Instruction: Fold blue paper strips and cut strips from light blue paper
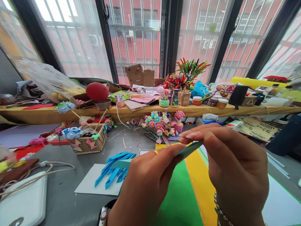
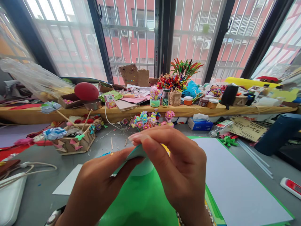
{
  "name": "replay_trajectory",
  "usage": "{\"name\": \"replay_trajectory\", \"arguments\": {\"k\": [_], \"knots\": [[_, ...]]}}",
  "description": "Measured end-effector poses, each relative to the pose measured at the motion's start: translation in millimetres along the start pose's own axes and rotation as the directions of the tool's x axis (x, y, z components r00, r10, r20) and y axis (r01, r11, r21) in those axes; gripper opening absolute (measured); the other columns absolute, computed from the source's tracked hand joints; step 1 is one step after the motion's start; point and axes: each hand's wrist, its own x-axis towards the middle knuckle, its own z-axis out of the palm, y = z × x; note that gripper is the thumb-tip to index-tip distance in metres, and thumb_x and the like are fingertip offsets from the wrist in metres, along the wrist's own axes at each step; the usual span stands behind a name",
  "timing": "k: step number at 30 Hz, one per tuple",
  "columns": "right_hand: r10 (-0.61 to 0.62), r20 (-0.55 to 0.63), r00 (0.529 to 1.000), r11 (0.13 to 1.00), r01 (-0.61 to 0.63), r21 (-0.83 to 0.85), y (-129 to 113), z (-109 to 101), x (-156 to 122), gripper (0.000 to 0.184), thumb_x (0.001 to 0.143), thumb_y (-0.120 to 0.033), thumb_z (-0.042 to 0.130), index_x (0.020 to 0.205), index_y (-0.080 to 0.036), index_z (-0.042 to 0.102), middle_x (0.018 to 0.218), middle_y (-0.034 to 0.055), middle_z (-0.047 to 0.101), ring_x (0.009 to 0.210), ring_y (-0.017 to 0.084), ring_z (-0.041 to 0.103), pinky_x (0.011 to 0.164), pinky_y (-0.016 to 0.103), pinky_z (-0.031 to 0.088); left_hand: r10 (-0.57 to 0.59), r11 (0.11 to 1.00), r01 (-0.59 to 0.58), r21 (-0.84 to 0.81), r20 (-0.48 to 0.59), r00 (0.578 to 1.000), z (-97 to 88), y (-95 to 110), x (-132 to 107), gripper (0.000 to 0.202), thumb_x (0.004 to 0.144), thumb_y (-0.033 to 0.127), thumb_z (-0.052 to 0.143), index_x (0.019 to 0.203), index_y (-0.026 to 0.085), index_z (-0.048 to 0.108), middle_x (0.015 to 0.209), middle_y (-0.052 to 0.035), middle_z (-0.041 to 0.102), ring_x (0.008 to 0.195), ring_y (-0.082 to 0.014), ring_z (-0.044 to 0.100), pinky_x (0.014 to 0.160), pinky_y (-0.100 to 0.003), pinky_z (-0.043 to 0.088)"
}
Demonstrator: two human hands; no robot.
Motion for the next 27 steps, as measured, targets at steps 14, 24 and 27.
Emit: {"name": "replay_trajectory", "arguments": {"k": [14,24,27], "knots": [[0.007,-0.043,0.999,0.996,-0.003,0.091,4,-1,2,0.028,0.087,-0.026,0.041,0.077,-0.021,0.067,0.074,0.0000,0.067,0.071,0.016,0.060,0.060,0.027,0.048,-0.044,0.999,0.045,-0.004,0.030,0.999,0.0,0,0,0.020,0.081,0.019,0.049,0.099,0.021,0.058,0.069,0.0030,0.068,0.053,-0.0111,0.061,0.046,-0.019,0.043],[-0.010,0.045,0.999,0.996,0.006,0.086,5,-7,3,0.016,0.082,-0.023,0.051,0.077,-0.020,0.066,0.075,-0.0013,0.065,0.072,0.015,0.058,0.063,0.025,0.046,-0.047,0.999,0.047,-0.013,0.026,0.999,-1.3,1,-1,0.019,0.082,0.020,0.048,0.098,0.021,0.059,0.069,0.0031,0.068,0.053,-0.0107,0.061,0.046,-0.019,0.043],[-0.023,0.121,0.992,0.994,0.010,0.106,8,-10,6,0.012,0.080,-0.019,0.054,0.078,-0.020,0.066,0.075,-0.0017,0.065,0.075,0.014,0.057,0.066,0.024,0.045,-0.048,0.999,0.049,-0.024,0.039,0.998,-1.8,1,-1,0.020,0.081,0.018,0.048,0.098,0.021,0.058,0.070,0.0031,0.068,0.055,-0.0105,0.061,0.048,-0.018,0.044]]}}
